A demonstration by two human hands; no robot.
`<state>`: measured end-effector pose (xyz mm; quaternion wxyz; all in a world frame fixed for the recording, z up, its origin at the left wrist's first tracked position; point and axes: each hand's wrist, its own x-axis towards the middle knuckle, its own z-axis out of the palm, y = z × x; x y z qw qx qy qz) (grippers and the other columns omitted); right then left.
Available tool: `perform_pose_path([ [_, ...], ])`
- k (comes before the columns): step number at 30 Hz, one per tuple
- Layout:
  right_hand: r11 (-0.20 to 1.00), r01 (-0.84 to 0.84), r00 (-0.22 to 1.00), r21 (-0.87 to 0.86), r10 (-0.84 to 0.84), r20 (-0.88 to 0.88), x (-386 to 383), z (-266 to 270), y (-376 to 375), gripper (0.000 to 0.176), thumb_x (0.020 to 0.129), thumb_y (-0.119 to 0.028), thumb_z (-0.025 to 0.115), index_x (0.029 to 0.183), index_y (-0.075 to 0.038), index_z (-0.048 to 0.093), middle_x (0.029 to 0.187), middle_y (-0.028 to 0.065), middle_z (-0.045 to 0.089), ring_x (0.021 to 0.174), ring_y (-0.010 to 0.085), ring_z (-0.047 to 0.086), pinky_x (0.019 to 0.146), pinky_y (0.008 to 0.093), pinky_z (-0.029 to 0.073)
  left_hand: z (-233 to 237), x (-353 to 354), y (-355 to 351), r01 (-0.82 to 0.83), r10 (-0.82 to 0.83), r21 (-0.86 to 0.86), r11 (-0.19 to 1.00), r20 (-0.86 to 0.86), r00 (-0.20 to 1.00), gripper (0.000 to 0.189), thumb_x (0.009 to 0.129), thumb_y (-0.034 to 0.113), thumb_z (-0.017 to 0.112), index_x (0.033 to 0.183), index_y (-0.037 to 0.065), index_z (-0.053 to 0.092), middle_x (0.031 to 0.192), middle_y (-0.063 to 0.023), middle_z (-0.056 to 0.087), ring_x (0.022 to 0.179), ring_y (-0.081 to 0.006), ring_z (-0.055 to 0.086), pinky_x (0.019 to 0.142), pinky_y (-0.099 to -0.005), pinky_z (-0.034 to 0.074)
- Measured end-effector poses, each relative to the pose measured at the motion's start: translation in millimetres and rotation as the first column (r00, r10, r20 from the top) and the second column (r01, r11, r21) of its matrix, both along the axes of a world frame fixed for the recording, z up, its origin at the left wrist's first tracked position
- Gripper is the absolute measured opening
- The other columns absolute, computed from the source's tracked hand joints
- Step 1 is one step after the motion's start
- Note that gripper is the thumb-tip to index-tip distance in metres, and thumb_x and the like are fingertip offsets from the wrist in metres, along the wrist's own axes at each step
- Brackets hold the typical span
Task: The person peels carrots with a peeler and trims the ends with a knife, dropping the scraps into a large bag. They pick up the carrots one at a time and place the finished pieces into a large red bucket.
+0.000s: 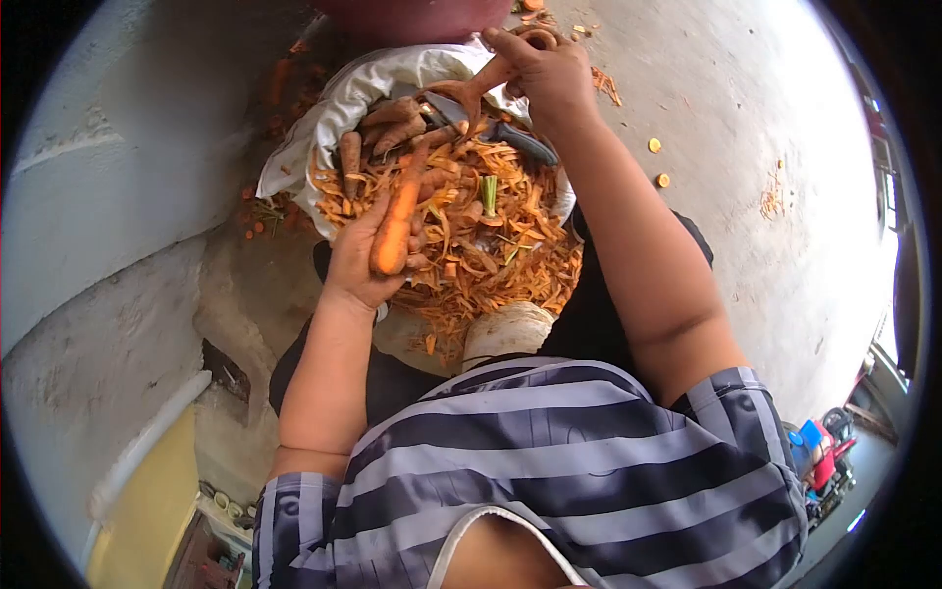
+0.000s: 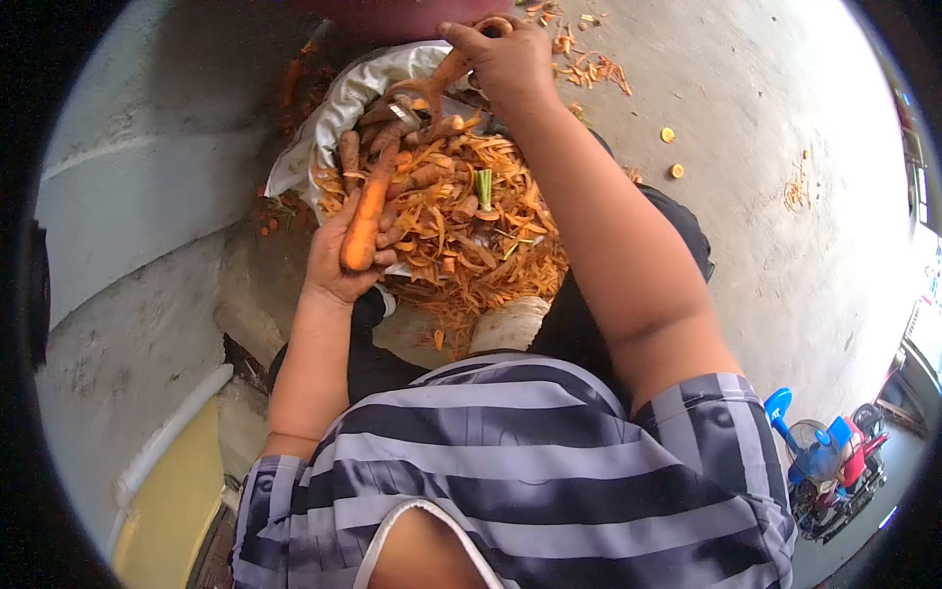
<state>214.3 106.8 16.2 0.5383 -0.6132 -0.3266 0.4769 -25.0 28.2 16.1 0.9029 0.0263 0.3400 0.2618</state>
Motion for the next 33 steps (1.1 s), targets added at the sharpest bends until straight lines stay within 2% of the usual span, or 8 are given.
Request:
perform_pose_path([
  [5,0.863,-0.492,0.869,-0.114,0.478,-0.127,-49.0,35.4,-39.4,0.027,0.070,-0.025,0.071,0.077,-0.001,0.061,0.066,0.0068,0.060,0.055,0.0108,0.056,0.047,0.0229,0.047,4.1,8.8,-9.0,-0.017,0.039,0.098,0.995,-0.230,0.972,0.041,0.091,0.033,0.041,0.116,0.000,0.045,0.080,-0.0056,0.052,0.064,-0.0134,0.050,0.050,-0.0239,0.042],
  [8,0.877,-0.445,0.895,-0.182,0.441,-0.061,-42.6,35.6,-34.5,0.025,0.069,-0.024,0.071,0.075,-0.001,0.062,0.066,0.0069,0.061,0.054,0.0105,0.055,0.047,0.0238,0.046,-0.6,7.1,-8.1,-0.002,-0.001,-0.025,1.000,-0.118,0.993,0.036,0.091,0.032,0.042,0.111,0.003,0.048,0.077,-0.0054,0.054,0.062,-0.0137,0.051,0.051,-0.0249,0.043],
  [11,0.996,0.044,0.989,-0.072,-0.033,0.141,6.3,-7.2,2.1,0.024,0.068,-0.019,0.073,0.074,0.001,0.061,0.066,0.0080,0.061,0.051,0.0106,0.053,0.047,0.0276,0.045,0.9,6.0,-9.6,0.036,-0.038,-0.036,0.999,-0.066,0.997,0.036,0.091,0.034,0.042,0.114,0.006,0.049,0.075,-0.0047,0.054,0.062,-0.0130,0.052,0.052,-0.0249,0.044],
  [13,0.995,0.080,0.997,-0.056,-0.078,0.028,11.1,5.9,0.0,0.026,0.068,-0.020,0.073,0.076,0.001,0.060,0.066,0.0078,0.060,0.052,0.0116,0.054,0.048,0.0283,0.046,2.3,6.4,-8.5,0.041,-0.042,-0.019,0.999,-0.043,0.998,0.036,0.092,0.034,0.041,0.115,0.007,0.048,0.076,-0.0048,0.054,0.063,-0.0129,0.052,0.052,-0.0251,0.044],
  [19,0.863,-0.502,0.844,-0.060,0.474,-0.250,-50.7,28.5,-41.5,0.030,0.068,-0.026,0.074,0.079,-0.002,0.060,0.065,0.0060,0.059,0.055,0.0127,0.057,0.049,0.0249,0.047,8.6,18.6,-9.4,-0.083,0.113,0.132,0.988,-0.237,0.965,0.033,0.093,0.030,0.040,0.113,0.004,0.049,0.082,-0.0057,0.055,0.066,-0.0153,0.055,0.053,-0.0279,0.047],
  [20,0.860,-0.499,0.858,-0.108,0.474,-0.197,-49.0,29.0,-41.2,0.030,0.068,-0.026,0.073,0.078,-0.001,0.060,0.065,0.0062,0.059,0.054,0.0128,0.056,0.048,0.0250,0.047,14.5,25.7,-9.3,-0.250,0.187,-0.161,0.955,-0.329,0.926,0.033,0.092,0.029,0.040,0.109,0.002,0.049,0.079,-0.0067,0.055,0.064,-0.0159,0.055,0.051,-0.0298,0.047],
  [28,0.996,0.057,0.998,-0.075,-0.055,0.034,3.8,9.5,-5.1,0.026,0.072,-0.020,0.069,0.079,0.004,0.061,0.066,0.0119,0.061,0.053,0.0151,0.058,0.050,0.0247,0.048,0.2,15.9,-12.1,0.053,-0.056,-0.022,0.998,-0.176,0.983,0.034,0.092,0.033,0.040,0.102,0.002,0.050,0.074,-0.0070,0.055,0.061,-0.0145,0.055,0.050,-0.0283,0.047],
  [33,0.804,-0.585,0.811,-0.109,0.582,-0.056,-54.2,31.5,-47.4,0.023,0.072,-0.025,0.070,0.075,-0.003,0.062,0.066,0.0016,0.057,0.059,0.0088,0.052,0.054,0.0226,0.044,12.8,19.0,-13.7,-0.016,0.020,0.019,1.000,-0.261,0.965,0.031,0.091,0.025,0.044,0.105,-0.001,0.049,0.077,-0.0076,0.056,0.069,-0.0171,0.056,0.054,-0.0285,0.047],
])
